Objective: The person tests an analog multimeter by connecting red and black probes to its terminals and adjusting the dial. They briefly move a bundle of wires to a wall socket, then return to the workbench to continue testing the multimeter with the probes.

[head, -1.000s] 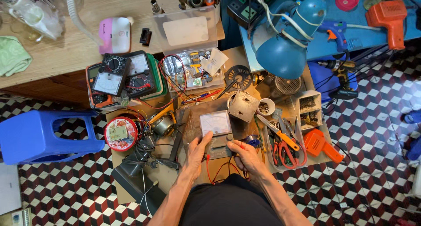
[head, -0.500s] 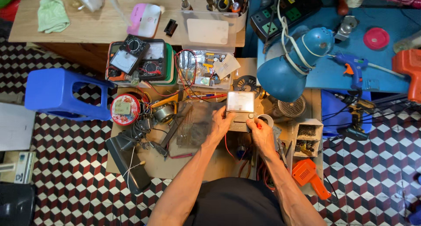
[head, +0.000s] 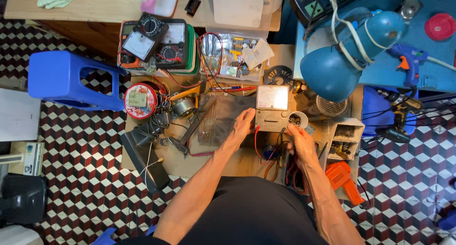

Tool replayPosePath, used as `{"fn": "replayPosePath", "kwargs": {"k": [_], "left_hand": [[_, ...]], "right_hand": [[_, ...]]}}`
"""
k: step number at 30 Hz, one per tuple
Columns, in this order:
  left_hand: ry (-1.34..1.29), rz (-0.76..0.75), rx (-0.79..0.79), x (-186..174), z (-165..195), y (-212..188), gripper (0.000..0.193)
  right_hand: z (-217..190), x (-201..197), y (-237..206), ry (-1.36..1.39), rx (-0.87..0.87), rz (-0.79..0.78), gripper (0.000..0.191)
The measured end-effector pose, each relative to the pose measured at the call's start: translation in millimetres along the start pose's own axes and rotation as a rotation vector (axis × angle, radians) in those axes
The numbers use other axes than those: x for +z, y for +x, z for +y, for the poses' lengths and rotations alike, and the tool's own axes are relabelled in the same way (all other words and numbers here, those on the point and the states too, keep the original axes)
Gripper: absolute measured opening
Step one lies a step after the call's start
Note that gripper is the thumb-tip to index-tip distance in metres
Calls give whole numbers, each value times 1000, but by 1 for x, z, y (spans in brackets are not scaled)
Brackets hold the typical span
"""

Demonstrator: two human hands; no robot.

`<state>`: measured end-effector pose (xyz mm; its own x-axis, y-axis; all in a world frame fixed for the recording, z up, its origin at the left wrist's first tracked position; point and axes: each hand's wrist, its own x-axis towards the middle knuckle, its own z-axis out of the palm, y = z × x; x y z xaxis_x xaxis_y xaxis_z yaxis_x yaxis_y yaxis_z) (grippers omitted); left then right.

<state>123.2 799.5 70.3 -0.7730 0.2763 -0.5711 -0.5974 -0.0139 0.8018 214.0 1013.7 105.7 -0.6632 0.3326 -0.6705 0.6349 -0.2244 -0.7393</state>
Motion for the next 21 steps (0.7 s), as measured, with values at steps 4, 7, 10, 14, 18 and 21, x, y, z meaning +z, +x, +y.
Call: {"fn": "replayPosePath", "kwargs": {"k": [4,7,10,14,18,21], "left_hand": [[23,2,-41,-6,10,-27,72],[214,87,126,-5,18,-53,59],[509,169,411,-1,25,-77,42],[639,118,509,11,38,-79,34],[648,112,498,13,43,-76,25],[631,90,467,10,43,-76,23]], "right_hand": [[-1,-6,-34,-25,83,-96,52],[-13,0,-62,-498,-221,-9,50],[-29,11,-84,-506,-395,220,36],[-51,18,-86,-619,-648,116,28],[-59,18,-71,-721,-706,7,23],[-58,16,-61,-722,-688,-15,22]]}}
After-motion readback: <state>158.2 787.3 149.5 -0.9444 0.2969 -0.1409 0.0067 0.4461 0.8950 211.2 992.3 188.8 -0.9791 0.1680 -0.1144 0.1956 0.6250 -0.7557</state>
